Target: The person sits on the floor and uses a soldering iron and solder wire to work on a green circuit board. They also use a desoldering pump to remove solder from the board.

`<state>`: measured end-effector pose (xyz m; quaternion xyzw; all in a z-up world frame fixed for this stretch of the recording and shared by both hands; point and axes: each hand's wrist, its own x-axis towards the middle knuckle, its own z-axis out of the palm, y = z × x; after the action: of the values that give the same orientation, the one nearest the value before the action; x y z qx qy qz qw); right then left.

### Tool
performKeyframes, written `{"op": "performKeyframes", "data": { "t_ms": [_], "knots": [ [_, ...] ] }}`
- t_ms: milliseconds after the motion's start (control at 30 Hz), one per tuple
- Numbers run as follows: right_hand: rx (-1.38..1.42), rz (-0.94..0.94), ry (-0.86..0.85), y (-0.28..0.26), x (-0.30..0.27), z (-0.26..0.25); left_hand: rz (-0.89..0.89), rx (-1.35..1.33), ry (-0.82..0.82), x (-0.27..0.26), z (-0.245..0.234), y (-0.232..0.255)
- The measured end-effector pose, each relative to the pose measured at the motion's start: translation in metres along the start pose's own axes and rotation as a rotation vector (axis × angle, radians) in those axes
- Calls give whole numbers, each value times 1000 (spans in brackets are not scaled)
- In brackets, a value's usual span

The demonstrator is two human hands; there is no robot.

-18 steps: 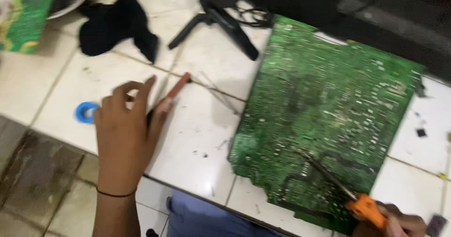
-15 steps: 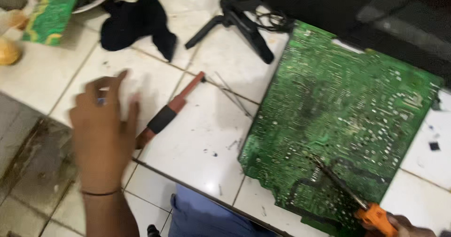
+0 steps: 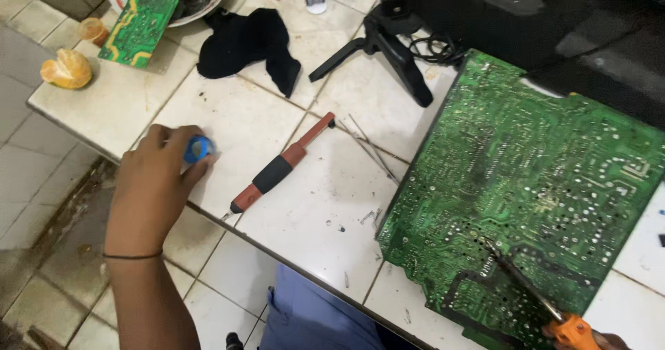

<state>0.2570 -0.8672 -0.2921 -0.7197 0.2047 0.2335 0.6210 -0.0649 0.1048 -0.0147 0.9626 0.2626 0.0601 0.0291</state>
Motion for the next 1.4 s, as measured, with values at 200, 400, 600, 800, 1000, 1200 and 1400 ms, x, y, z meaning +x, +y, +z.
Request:
{"op": "performKeyframes", "data": {
  "t_ms": [200, 400, 600, 800, 1000, 1200, 1400],
  "knots": [
    [-47, 292, -9, 41, -75, 112, 95, -427, 297, -19, -27, 52],
    [449, -867, 192, -89, -300, 396, 361, -696, 218, -44, -29, 117],
    [487, -802, 290, -89, -302, 402, 540, -1008, -85, -60, -28, 181],
    [526, -799, 224, -95, -310, 407, 425, -1170, -238, -66, -28, 208],
    [599, -771, 201, -91, -309, 404, 474, -1044, -145, -73, -16, 227],
    [543, -796, 225, -93, -309, 406, 516, -907, -45, -70, -8, 244],
    [589, -805, 206, -92, -309, 406, 542, -916, -120, -70, -6, 251]
  ]
}}
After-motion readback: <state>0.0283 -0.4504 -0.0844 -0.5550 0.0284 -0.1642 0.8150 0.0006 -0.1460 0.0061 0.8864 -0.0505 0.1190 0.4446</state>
